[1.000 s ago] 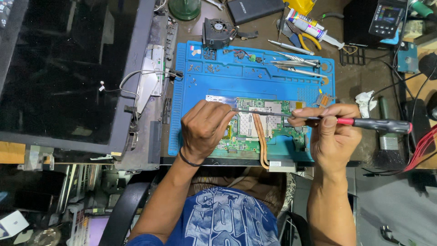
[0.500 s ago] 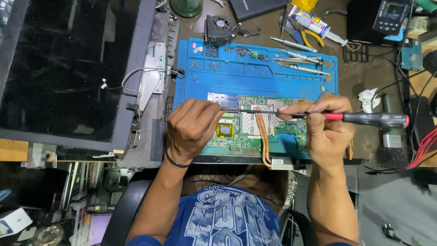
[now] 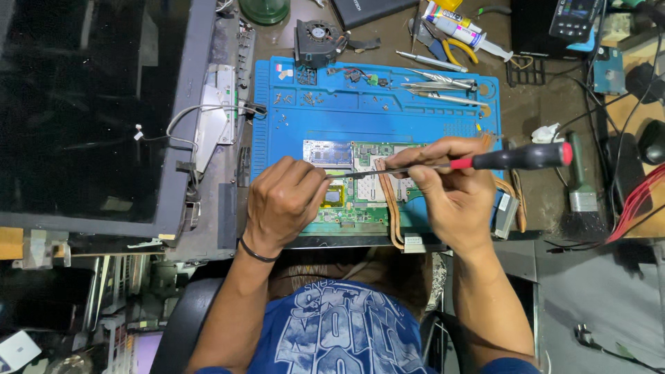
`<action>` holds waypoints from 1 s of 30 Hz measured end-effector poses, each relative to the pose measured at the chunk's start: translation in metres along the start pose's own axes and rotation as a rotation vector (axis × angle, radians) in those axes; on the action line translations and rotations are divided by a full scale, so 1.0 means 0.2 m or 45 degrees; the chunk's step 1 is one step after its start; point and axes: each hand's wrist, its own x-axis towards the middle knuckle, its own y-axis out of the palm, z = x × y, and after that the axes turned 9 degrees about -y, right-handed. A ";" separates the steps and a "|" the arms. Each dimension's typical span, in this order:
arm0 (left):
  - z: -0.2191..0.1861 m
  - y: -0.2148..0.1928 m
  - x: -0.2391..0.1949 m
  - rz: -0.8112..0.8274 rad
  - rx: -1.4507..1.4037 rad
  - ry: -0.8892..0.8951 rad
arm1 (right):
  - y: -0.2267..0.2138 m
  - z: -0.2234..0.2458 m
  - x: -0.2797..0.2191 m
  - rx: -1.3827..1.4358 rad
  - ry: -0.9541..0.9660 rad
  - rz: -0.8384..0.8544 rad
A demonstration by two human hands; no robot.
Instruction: The person uses a screwdriver to remove screws from a circuit board placed on a blue anti-static mat. They carefully unscrew multiple fasteners, place them on the mat, and adjust the board's position to access different areas.
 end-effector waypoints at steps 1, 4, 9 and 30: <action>0.02 0.04 -0.03 0.003 -0.009 0.004 | 0.00 -0.02 0.00 -0.008 0.004 -0.006; 0.07 0.12 -0.08 0.007 0.034 -0.032 | 0.01 -0.07 0.00 -0.202 -0.106 0.055; 0.04 0.08 -0.06 0.089 -0.009 -0.098 | 0.04 -0.10 0.00 -0.137 -0.040 -0.032; 0.05 0.03 0.09 0.145 0.153 -0.689 | 0.04 -0.17 0.00 -0.072 -0.020 -0.089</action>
